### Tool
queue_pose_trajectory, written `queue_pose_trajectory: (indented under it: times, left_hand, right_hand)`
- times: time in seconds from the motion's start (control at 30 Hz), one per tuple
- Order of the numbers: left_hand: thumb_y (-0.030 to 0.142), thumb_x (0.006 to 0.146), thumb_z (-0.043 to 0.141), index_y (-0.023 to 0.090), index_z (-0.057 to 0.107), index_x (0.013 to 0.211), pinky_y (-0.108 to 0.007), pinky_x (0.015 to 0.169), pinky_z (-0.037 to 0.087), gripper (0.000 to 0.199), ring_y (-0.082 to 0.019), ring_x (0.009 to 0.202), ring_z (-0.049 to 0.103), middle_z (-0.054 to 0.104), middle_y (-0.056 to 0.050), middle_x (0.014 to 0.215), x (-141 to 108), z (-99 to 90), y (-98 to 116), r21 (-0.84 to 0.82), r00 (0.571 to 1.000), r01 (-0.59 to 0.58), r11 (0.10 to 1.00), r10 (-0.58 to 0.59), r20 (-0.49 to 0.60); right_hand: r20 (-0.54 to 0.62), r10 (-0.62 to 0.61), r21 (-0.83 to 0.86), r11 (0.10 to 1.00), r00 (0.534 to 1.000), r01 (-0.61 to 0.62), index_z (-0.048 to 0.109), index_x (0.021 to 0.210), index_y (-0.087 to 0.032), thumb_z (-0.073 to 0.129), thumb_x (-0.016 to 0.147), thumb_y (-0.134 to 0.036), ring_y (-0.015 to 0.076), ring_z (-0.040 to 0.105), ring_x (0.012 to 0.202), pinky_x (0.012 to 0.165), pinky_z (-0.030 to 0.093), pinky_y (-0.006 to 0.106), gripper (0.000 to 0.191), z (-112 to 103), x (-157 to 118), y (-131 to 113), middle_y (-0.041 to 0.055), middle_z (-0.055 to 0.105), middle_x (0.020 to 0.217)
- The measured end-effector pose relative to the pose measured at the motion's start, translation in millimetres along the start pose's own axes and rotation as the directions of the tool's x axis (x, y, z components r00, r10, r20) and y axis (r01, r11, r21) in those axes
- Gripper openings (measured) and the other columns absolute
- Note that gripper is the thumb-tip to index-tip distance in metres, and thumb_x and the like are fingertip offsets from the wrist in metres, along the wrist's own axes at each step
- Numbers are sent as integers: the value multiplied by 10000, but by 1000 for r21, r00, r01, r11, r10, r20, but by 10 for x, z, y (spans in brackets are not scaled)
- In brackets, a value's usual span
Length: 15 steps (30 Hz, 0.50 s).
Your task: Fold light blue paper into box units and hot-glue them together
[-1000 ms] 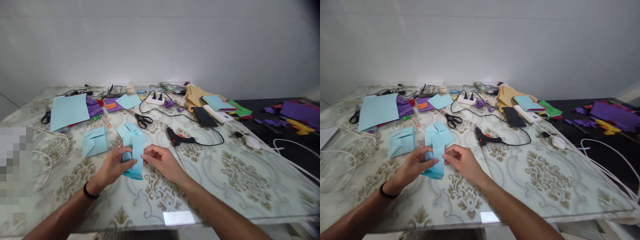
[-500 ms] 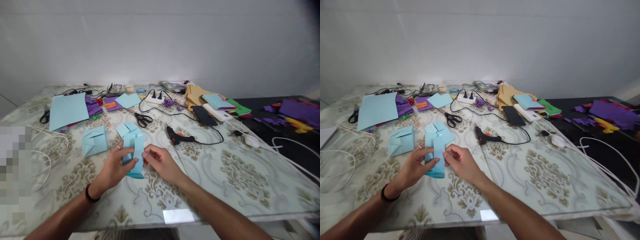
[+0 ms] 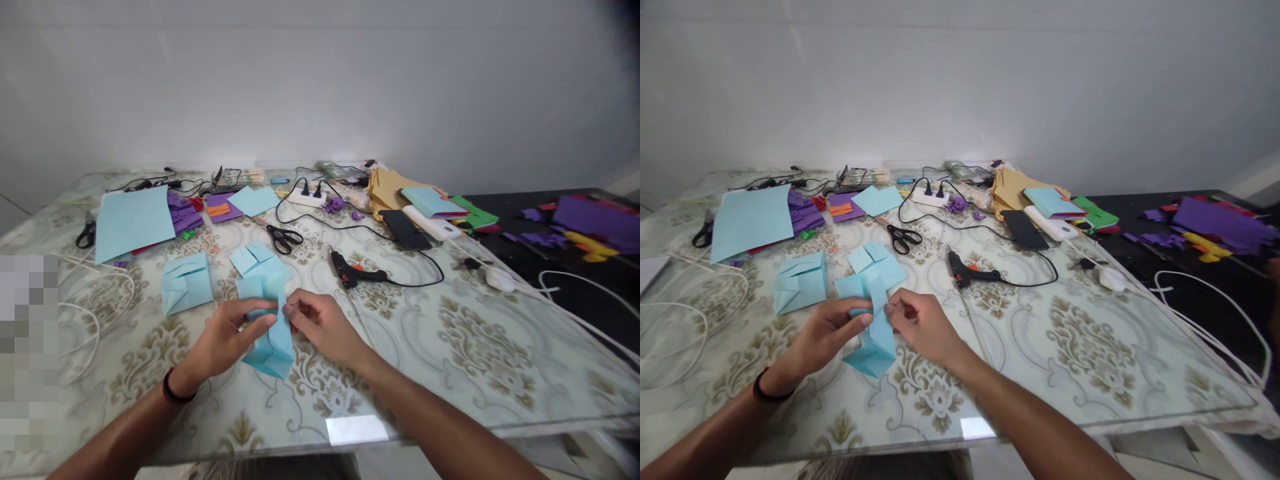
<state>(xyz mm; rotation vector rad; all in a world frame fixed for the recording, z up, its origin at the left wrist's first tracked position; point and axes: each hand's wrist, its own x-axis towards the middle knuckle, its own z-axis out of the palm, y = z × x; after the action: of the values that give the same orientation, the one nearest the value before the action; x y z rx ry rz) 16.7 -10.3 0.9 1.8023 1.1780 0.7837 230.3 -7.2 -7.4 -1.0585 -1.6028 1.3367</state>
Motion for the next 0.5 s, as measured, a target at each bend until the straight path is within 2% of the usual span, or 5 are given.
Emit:
queue_pose_trajectory:
  times: [0.23, 0.33, 0.5]
  left_hand:
    - [459, 861, 762, 190, 733, 1103, -203, 457, 253, 363, -91, 537, 338, 539, 49, 652, -21, 29, -50, 12, 997, 61, 998, -60, -37]
    - [417, 877, 748, 195, 707, 1101, -197, 464, 264, 318, -90, 531, 332, 468, 67, 622, -20, 34, -58, -24, 999, 49, 998, -50, -16]
    - [387, 932, 667, 181, 698, 1020, -203, 500, 321, 226, -98, 563, 385, 524, 42, 690, -22, 6, -15, -96, 1000, 26, 995, -25, 11]
  right_hand:
    - [3, 35, -28, 999, 999, -35, 617, 801, -185, 612, 950, -354, 150, 638, 592, 604, 500, 259, 225, 11, -5, 40, -13, 621, 629]
    - [-2, 42, 46, 998, 999, -42, 597, 834, -192, 619, 951, -376, 144, 638, 597, 606, 511, 255, 219, 4, -3, 26, -22, 613, 655]
    - [22, 47, 116, 992, 999, -49, 592, 824, -189, 641, 931, -389, 129, 608, 574, 597, 496, 246, 232, -12, 7, -7, -27, 603, 643]
